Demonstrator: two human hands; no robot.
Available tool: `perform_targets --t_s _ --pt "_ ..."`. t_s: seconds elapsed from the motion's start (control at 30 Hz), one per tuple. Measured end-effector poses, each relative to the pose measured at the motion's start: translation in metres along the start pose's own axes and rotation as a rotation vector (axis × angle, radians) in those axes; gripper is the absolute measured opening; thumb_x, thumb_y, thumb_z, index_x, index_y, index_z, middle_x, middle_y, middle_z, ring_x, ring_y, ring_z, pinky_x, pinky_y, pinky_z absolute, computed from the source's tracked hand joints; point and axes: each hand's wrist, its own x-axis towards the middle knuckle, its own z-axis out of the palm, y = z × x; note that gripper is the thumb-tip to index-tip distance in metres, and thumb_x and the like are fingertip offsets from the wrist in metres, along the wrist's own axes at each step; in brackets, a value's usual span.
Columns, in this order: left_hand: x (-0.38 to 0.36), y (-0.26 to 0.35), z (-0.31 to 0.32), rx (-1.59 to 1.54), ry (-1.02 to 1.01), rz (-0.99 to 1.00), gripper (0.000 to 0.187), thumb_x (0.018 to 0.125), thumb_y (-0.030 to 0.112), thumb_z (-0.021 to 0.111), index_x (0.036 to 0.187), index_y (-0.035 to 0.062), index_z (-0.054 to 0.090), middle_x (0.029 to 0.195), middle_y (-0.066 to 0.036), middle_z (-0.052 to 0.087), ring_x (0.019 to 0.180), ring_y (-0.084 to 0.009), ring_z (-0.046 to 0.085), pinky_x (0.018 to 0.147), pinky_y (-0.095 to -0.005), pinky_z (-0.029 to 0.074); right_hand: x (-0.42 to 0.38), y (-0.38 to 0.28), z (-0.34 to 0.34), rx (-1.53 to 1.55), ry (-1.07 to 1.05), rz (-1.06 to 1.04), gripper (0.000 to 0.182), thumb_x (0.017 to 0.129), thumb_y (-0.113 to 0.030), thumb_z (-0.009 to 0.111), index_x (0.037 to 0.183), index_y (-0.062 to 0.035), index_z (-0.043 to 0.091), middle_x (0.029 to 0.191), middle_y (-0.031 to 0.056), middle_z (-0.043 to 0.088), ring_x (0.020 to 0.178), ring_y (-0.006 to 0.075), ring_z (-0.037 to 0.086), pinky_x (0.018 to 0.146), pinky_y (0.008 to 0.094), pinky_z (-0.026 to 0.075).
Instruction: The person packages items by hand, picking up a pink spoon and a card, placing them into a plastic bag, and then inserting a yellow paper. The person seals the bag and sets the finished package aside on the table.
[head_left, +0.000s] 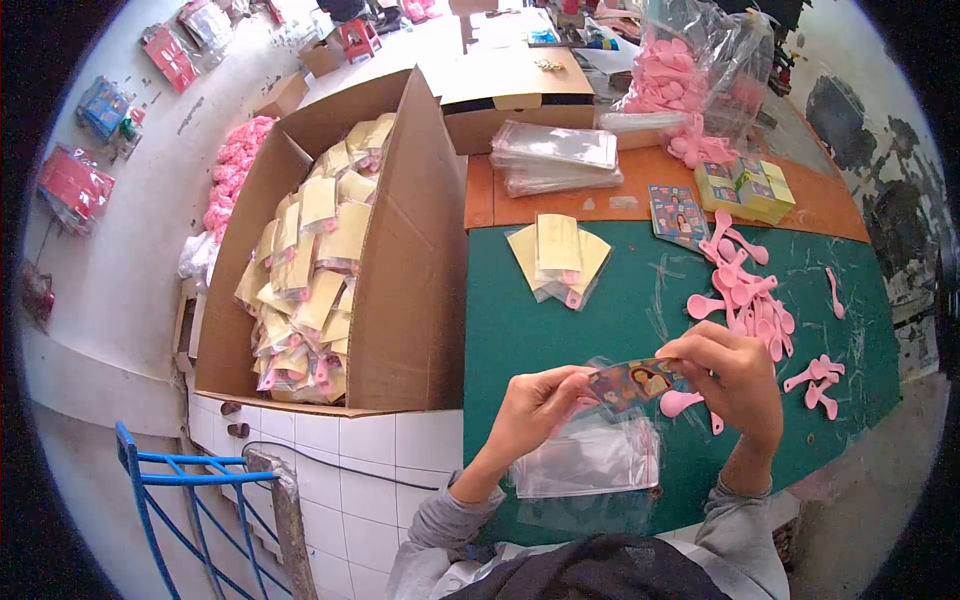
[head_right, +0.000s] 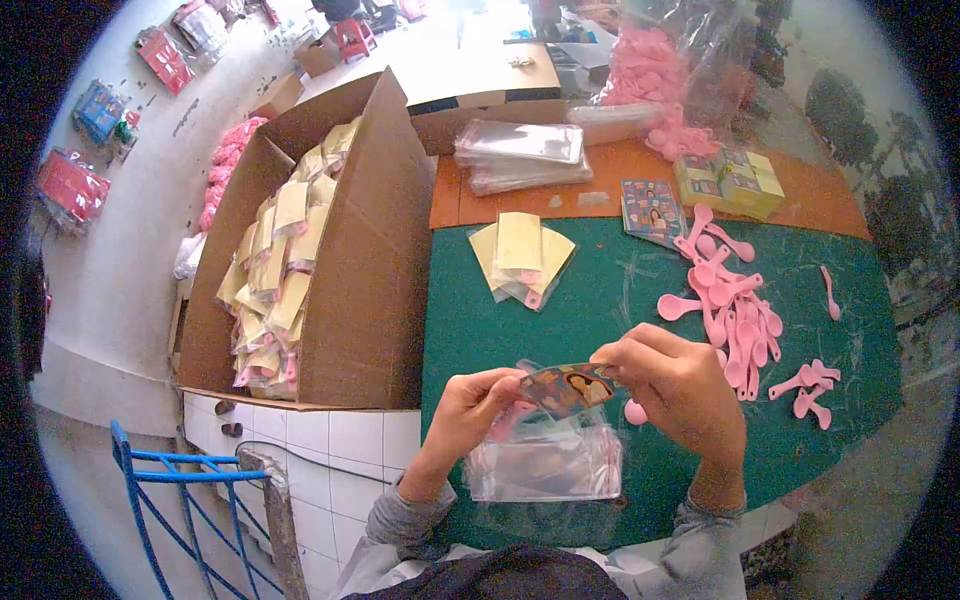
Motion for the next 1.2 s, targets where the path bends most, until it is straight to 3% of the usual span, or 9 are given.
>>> perform_targets --t_s 0.1,0.2,0.33,0.37,0.63,0.83,0.9,1.1,1.2 --pt "0.01 0.009 0.01 0.193 -0.105 0.149 0.026 0.091 0.02 0.054 0.112 0.0075 0.063 0.069 -0.004 0.064 0.056 -0.0036 0.051 0.05 -0.0204 0.044 -0.002 0.005 0.006 0.017 -0.046 -0.059 0.011 0.076 -0.006 0.064 0.086 -0.0048 0.06 0.077 0.0101 0.059 0.066 0.0292 0.061 0.057 0.0345 0.048" --pt "0.016 0.038 0.018 0.315 -0.096 0.008 0.029 0.09 0.014 0.055 0.118 0.0102 0.06 0.085 -0.002 0.067 0.072 -0.0037 0.056 0.062 -0.0221 0.05 -0.002 0.004 0.01 -0.022 -0.055 -0.024 0.012 0.076 -0.009 0.064 0.083 -0.0041 0.056 0.075 0.0111 0.059 0.067 0.0322 0.06 0.057 0.0364 0.047" --pt "0.027 0.037 0.015 0.533 -0.049 0.238 0.03 0.089 0.021 0.057 0.116 0.01 0.06 0.074 -0.019 0.064 0.051 -0.0124 0.057 0.053 -0.0283 0.048 -0.003 0.004 0.005 0.007 0.01 0.005 0.016 0.076 -0.011 0.065 0.081 -0.0028 0.054 0.074 0.0121 0.058 0.066 0.0324 0.059 0.057 0.0373 0.047" --pt "0.027 0.044 0.014 0.61 -0.084 0.161 0.03 0.091 0.019 0.053 0.12 0.0126 0.058 0.082 -0.012 0.068 0.063 -0.0107 0.063 0.059 -0.0266 0.05 -0.003 0.005 0.005 0.005 0.012 0.014 0.017 0.076 -0.012 0.066 0.082 -0.0026 0.054 0.074 0.0124 0.058 0.066 0.032 0.059 0.058 0.0373 0.046" --pt "0.04 0.055 0.007 0.545 -0.299 0.12 0.03 0.093 0.026 0.05 0.116 0.0089 0.06 0.064 -0.013 0.059 0.052 -0.0127 0.054 0.052 -0.0281 0.046 0.001 0.018 -0.002 0.417 -0.063 0.261 0.01 0.077 0.0 0.064 0.081 0.0016 0.056 0.062 0.0075 0.06 0.044 0.0081 0.056 0.039 0.0223 0.043" --pt "0.045 0.051 0.004 0.627 -0.314 0.165 0.032 0.093 0.028 0.049 0.12 0.0113 0.057 0.058 -0.011 0.052 0.047 -0.0138 0.043 0.049 -0.0294 0.041 -0.002 0.01 0.005 0.186 0.017 0.081 0.009 0.078 -0.001 0.065 0.079 0.0018 0.056 0.06 0.0035 0.059 0.046 0.0076 0.056 0.039 0.0214 0.042" --pt "0.045 0.051 0.005 0.546 -0.346 0.156 0.033 0.093 0.027 0.049 0.122 0.0128 0.055 0.059 -0.012 0.051 0.047 -0.0153 0.042 0.049 -0.0296 0.041 -0.001 0.002 0.002 0.29 -0.027 0.213 0.009 0.077 0.0 0.064 0.079 0.0012 0.056 0.06 0.0036 0.059 0.046 0.0072 0.055 0.039 0.0216 0.042" --pt "0.047 0.042 0.007 0.61 -0.324 0.255 0.033 0.094 0.025 0.048 0.122 0.0104 0.054 0.066 -0.012 0.059 0.053 -0.0185 0.056 0.054 -0.0319 0.046 -0.003 0.006 0.001 0.218 -0.004 0.193 0.01 0.077 0.0 0.064 0.08 0.0018 0.055 0.064 0.0069 0.059 0.051 0.0083 0.057 0.044 0.0232 0.043" --pt "0.044 0.048 0.008 0.559 -0.32 0.099 0.034 0.095 0.02 0.046 0.126 0.01 0.051 0.069 -0.003 0.06 0.06 -0.0073 0.05 0.06 -0.0254 0.048 -0.004 0.009 0.007 0.117 0.07 0.078 0.013 0.076 -0.003 0.065 0.081 0.0027 0.055 0.064 0.0095 0.059 0.054 0.0112 0.058 0.048 0.0261 0.045"
